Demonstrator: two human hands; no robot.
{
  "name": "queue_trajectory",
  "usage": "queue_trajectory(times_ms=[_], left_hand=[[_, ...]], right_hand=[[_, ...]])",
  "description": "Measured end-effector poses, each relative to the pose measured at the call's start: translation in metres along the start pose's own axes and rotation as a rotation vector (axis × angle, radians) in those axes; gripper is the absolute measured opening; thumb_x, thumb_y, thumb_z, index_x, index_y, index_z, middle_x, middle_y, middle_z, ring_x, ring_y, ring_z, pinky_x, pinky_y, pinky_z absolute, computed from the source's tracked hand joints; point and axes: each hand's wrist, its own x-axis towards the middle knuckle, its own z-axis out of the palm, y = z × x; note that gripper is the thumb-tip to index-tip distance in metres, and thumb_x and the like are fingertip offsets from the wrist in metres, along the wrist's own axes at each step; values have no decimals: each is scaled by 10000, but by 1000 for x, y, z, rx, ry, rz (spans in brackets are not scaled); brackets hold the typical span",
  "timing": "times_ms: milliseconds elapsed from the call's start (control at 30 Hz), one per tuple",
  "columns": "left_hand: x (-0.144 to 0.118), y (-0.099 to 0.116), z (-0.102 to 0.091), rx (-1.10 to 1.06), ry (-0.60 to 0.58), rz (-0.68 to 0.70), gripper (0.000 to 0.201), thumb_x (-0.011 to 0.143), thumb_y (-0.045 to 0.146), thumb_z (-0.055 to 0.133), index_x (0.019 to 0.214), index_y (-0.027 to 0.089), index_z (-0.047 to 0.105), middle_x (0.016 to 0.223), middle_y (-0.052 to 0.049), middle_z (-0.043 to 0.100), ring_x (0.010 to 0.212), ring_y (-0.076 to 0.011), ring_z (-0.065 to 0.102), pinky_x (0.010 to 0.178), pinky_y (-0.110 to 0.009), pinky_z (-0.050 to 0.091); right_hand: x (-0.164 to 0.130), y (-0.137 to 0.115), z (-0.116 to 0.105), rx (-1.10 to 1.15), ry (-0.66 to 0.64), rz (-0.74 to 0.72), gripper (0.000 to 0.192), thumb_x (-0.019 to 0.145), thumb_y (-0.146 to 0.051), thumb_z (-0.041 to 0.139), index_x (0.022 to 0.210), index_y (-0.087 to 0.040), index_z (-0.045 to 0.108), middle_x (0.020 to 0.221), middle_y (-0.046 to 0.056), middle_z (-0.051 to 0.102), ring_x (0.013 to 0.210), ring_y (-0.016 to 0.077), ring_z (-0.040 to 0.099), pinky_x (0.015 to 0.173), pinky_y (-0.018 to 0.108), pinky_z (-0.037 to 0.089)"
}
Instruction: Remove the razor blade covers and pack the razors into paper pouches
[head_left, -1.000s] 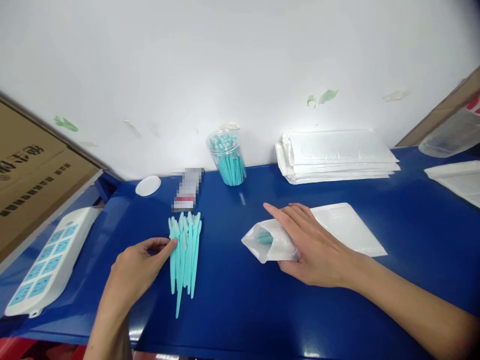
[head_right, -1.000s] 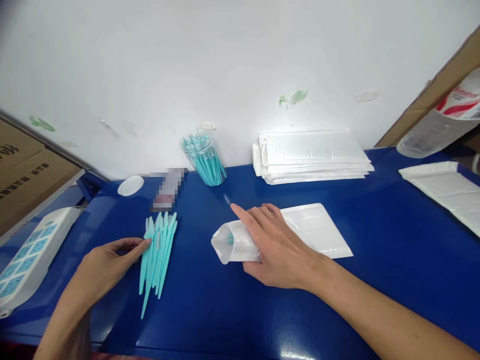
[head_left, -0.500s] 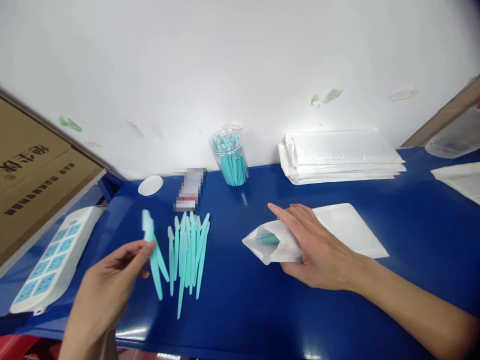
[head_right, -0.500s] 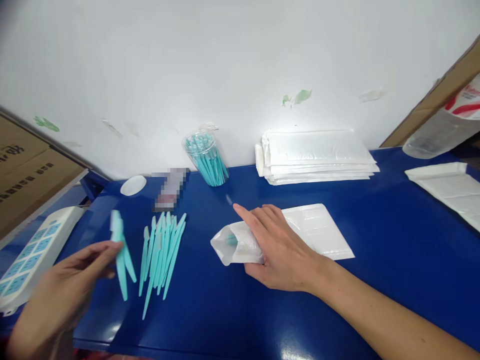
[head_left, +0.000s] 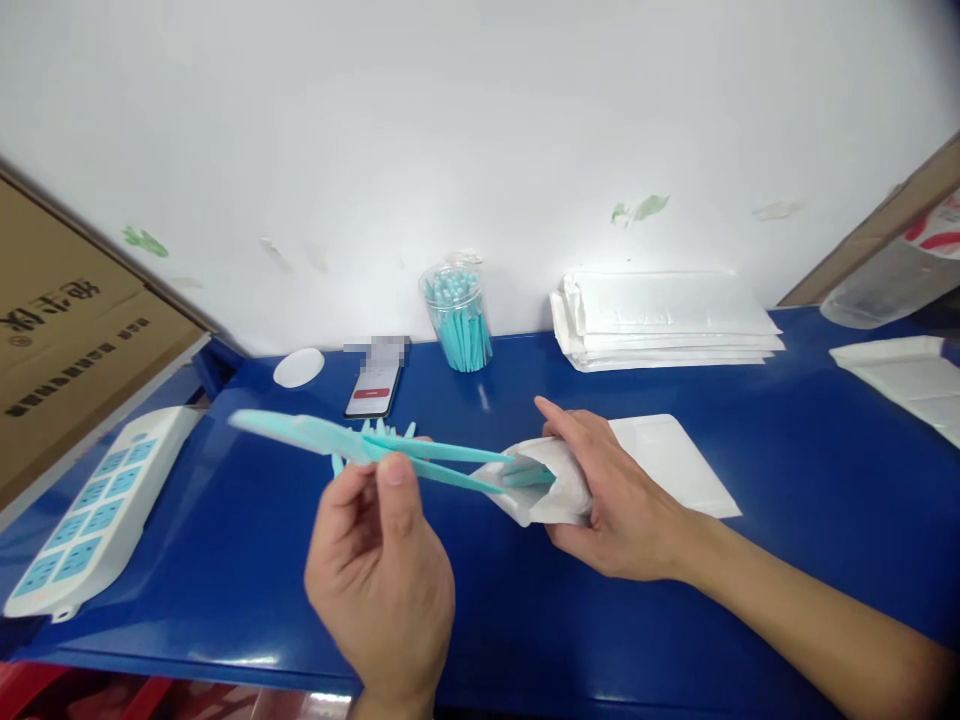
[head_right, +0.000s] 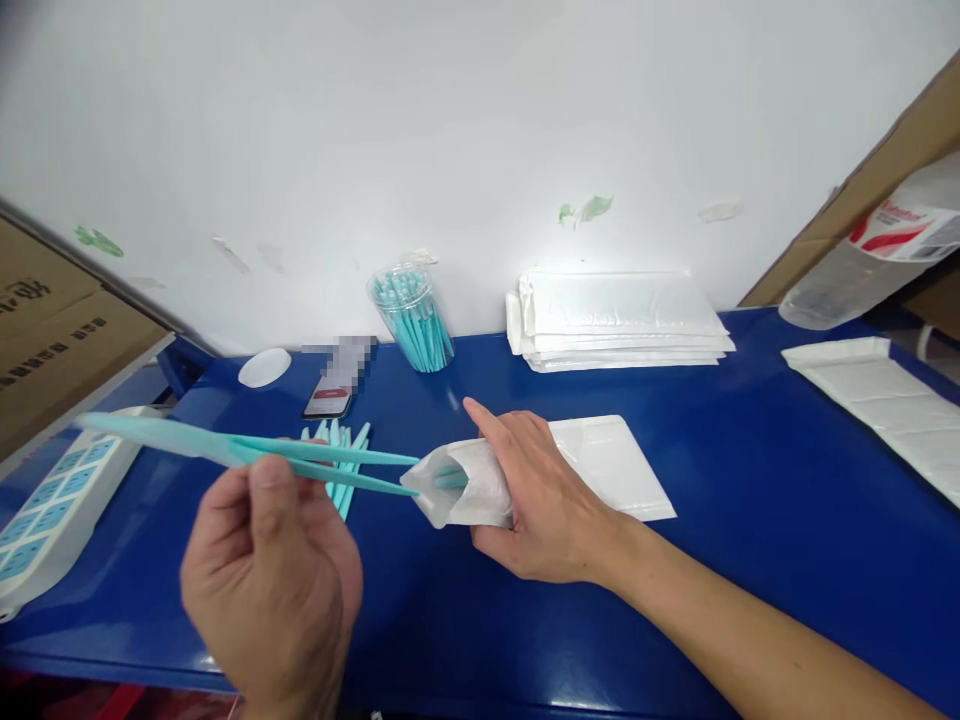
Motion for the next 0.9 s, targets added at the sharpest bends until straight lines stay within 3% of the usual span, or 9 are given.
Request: queue_trajectory(times_ms=[133, 267, 333, 567, 767, 900], left_hand=[[-1, -3, 0, -15, -41, 10, 189, 904, 406, 834, 923, 234, 758, 846, 62, 773, 789, -87, 732, 771, -186, 598], [-21, -14, -14, 143, -272, -31, 69, 956, 312, 783, 1000, 260, 772, 1092, 11, 819, 1039, -132, 755, 909, -218, 585], [-26, -16, -20, 187, -334, -36, 55, 954, 307, 780, 974, 256, 771, 1217, -9, 785, 1156, -155, 716, 952, -232, 565], [-18, -17, -13, 84, -136, -154, 156, 853, 383, 883, 876, 252, 802, 1003, 35, 632, 907, -79, 621, 862, -174, 508], [-9, -21, -5, -16, -96, -243, 284, 855, 505, 853, 883, 234, 773, 839, 44, 669, 757, -79, 607, 735, -197, 530], [-5, -21, -3, -43, -109, -260, 286, 825, 471, 889, 904, 231, 754, 756, 56, 709, 659, -87, 643, 658, -214, 556]], right_hand=[[1, 0, 0, 1, 1, 10, 1083, 813, -153, 653, 1705, -249, 46, 1330, 146, 573, 1235, 362, 558, 1060, 609, 480], [2, -1, 2, -4, 51, 19, 1053, 840, -170, 643, 1705, -252, 48, 1319, 146, 574, 1228, 357, 567, 1044, 606, 494], [1, -1, 3, -3, 64, 18, 1044, 840, -165, 639, 1705, -249, 60, 1297, 143, 579, 1212, 353, 575, 1036, 606, 501], [0, -4, 6, 7, 101, 0, 1053, 843, -182, 646, 1711, -230, 51, 1304, 147, 584, 1198, 353, 594, 1018, 598, 518], [1, -5, 5, 10, 117, -12, 1044, 846, -173, 643, 1709, -226, 59, 1263, 137, 597, 1159, 339, 599, 986, 582, 526], [0, -4, 5, 2, 116, -16, 1035, 846, -175, 636, 1708, -220, 66, 1263, 135, 593, 1155, 337, 606, 987, 575, 525]])
